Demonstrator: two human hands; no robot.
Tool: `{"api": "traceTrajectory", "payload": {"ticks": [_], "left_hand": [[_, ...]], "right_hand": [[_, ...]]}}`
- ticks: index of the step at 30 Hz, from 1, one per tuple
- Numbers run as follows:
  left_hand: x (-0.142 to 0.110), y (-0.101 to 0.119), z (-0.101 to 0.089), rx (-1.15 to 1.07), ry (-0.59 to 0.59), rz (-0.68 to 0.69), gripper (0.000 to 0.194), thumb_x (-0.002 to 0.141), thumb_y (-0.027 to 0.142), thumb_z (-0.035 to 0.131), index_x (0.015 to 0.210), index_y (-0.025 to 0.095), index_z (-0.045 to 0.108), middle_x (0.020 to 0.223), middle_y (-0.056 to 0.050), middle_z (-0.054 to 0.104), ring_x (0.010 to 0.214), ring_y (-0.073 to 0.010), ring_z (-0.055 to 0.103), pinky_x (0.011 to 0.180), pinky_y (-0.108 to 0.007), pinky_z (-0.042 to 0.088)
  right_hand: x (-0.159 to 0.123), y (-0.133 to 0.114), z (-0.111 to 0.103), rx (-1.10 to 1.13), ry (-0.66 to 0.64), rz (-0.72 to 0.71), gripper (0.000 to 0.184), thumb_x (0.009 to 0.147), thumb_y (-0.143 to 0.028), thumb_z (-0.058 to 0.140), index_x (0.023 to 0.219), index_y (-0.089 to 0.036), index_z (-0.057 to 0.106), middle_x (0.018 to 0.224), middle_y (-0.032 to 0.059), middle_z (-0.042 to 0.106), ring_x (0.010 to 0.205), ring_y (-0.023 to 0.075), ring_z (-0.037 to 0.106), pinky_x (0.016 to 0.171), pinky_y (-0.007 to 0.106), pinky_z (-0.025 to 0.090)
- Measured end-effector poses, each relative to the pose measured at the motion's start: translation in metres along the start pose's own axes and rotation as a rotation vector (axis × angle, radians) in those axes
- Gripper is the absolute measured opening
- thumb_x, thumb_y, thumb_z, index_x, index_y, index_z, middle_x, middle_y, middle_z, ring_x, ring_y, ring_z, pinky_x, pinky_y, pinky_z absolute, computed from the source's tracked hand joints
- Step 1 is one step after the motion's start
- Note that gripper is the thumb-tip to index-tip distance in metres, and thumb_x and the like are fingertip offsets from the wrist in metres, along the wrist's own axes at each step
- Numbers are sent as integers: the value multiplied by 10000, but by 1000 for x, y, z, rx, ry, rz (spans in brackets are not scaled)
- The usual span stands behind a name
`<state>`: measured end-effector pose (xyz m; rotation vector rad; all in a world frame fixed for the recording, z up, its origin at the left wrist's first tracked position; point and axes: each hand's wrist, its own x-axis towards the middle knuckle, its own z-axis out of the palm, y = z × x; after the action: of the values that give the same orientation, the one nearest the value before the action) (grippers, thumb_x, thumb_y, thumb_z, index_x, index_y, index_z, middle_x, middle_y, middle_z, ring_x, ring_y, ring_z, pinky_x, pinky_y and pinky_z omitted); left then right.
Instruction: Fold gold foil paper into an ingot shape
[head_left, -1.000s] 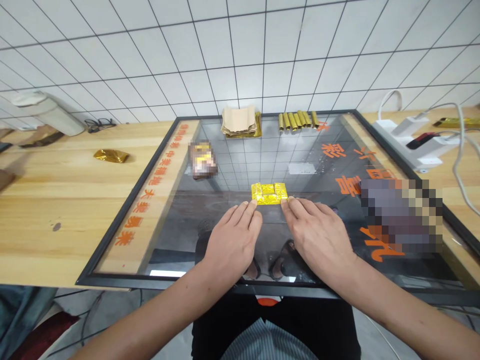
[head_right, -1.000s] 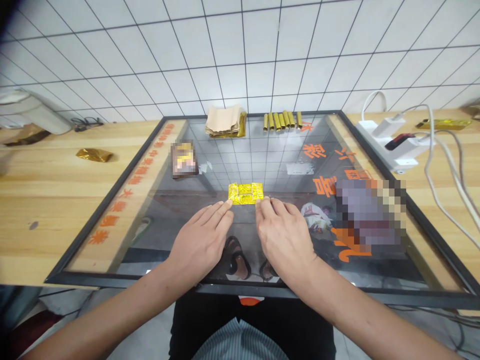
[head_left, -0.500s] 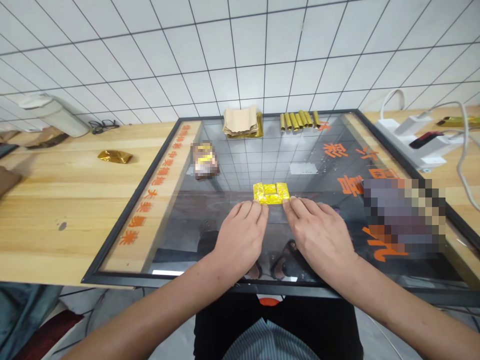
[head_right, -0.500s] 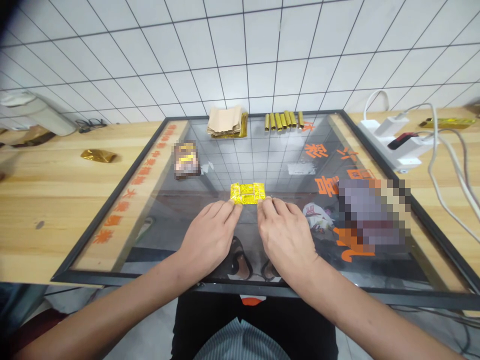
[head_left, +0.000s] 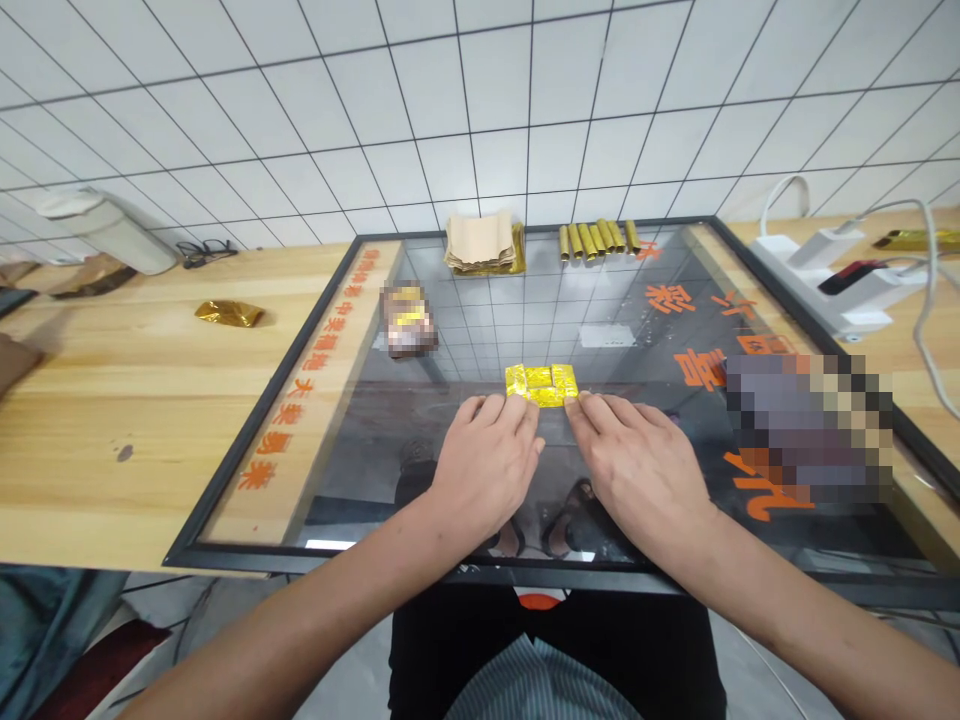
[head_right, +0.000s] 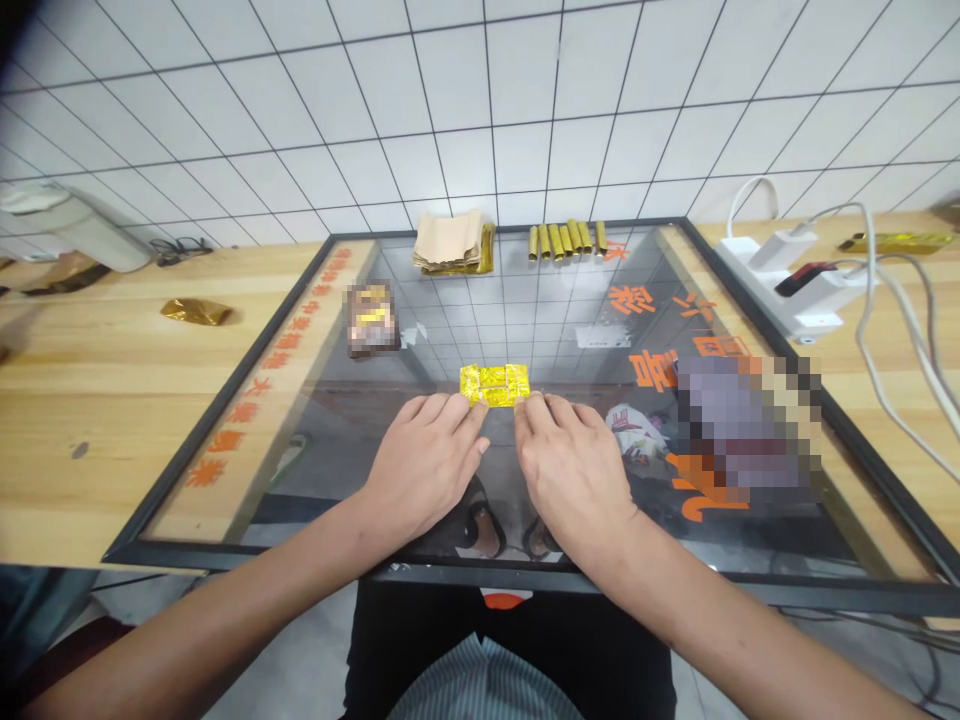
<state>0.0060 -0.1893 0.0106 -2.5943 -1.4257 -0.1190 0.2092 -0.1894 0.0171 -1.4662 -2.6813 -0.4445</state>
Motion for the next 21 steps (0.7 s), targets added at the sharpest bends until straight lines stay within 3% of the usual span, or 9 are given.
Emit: {"api": "traceTrajectory", "payload": {"ticks": [10,17,21], "left_hand": [[2,0,1,26,23,12,363,1134,333,465,1383,136,643,1176,-110,685,1067,-279,609,958,-459,436],[2,2,2,23,30,4,374,1132,334,466,1382,118,642,1182,-112,673,1064,-285,603,940,-461,438],[2,3,2,14,35,-3,370,1133,320,453,1381,120,642,1182,-107,666,1081,-290,602,949,-461,435]], "right_hand": [[-4,6,5,49,15,22,396,1000,-80,538,1369,-106,678,1289,165,738,1089,285,683,822,395,536],[-10,9,9,134,118,56,459,1011,-37,478,1445,-56,625,1405,195,701,1227,296,672,961,410,574],[-10,-3,9,149,162,-18,488,986,-30,500,1456,-24,628,1433,204,697,1277,309,663,1027,434,579]]}}
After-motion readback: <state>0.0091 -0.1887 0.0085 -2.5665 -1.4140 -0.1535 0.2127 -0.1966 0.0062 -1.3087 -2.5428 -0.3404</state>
